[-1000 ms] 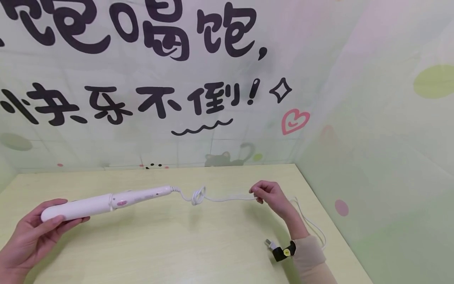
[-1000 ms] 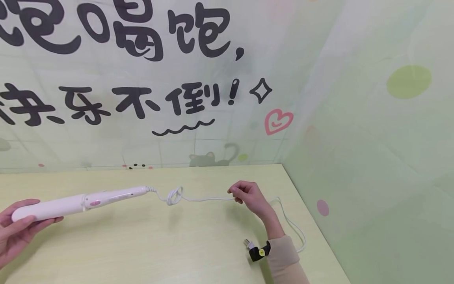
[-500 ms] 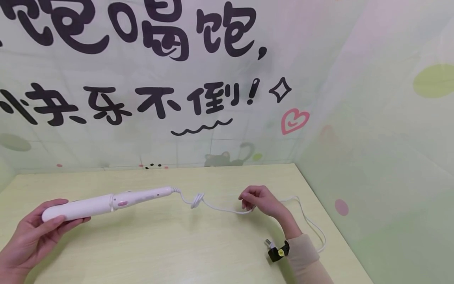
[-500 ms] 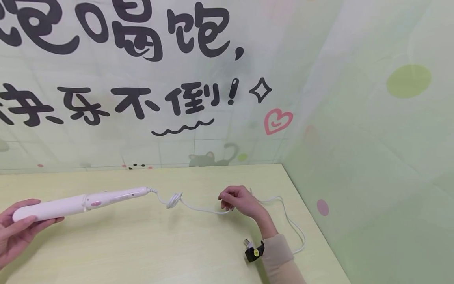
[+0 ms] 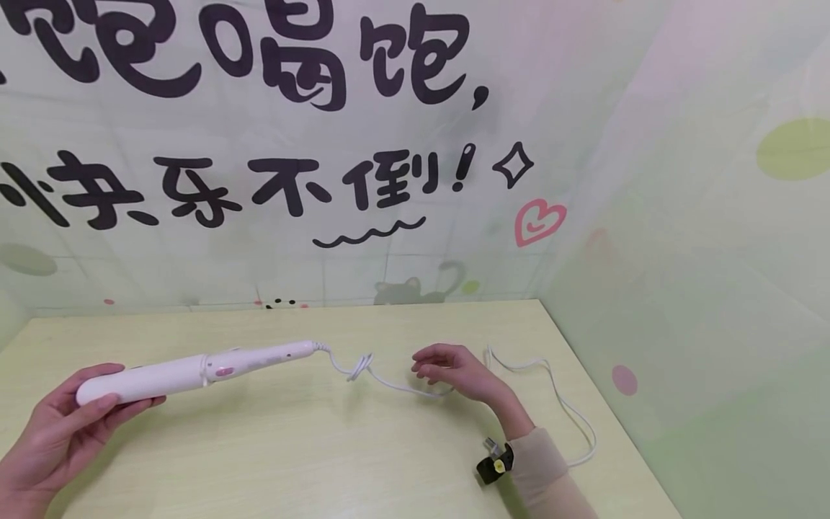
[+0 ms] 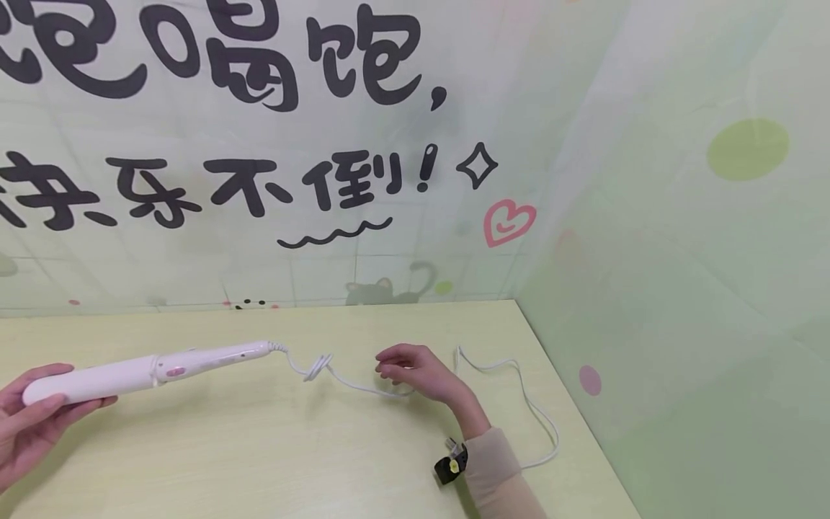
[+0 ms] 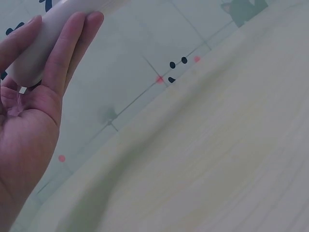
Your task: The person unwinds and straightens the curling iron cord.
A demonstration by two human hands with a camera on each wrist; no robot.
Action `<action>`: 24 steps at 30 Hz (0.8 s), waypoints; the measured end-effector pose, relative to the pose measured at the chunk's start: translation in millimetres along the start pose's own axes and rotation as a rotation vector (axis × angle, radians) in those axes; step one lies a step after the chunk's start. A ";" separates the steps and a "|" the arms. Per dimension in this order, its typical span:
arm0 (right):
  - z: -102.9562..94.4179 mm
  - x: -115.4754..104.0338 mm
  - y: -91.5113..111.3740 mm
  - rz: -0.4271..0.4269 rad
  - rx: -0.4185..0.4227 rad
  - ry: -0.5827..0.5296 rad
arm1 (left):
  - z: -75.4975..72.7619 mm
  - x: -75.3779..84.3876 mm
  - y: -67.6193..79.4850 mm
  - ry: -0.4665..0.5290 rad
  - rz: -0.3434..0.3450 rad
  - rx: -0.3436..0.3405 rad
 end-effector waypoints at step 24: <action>13.6 -2.9 -6.8 0.147 0.114 0.017 | -7.1 10.1 7.0 -0.064 0.017 0.012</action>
Point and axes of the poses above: each hand's wrist, its own y-axis away from the middle knuckle, its own z-axis out of the palm, x = y × z, the point moved 2 cm from there along -y, towards the middle knuckle, and after that the axes turned 5 degrees about z, right-handed, at the moved point
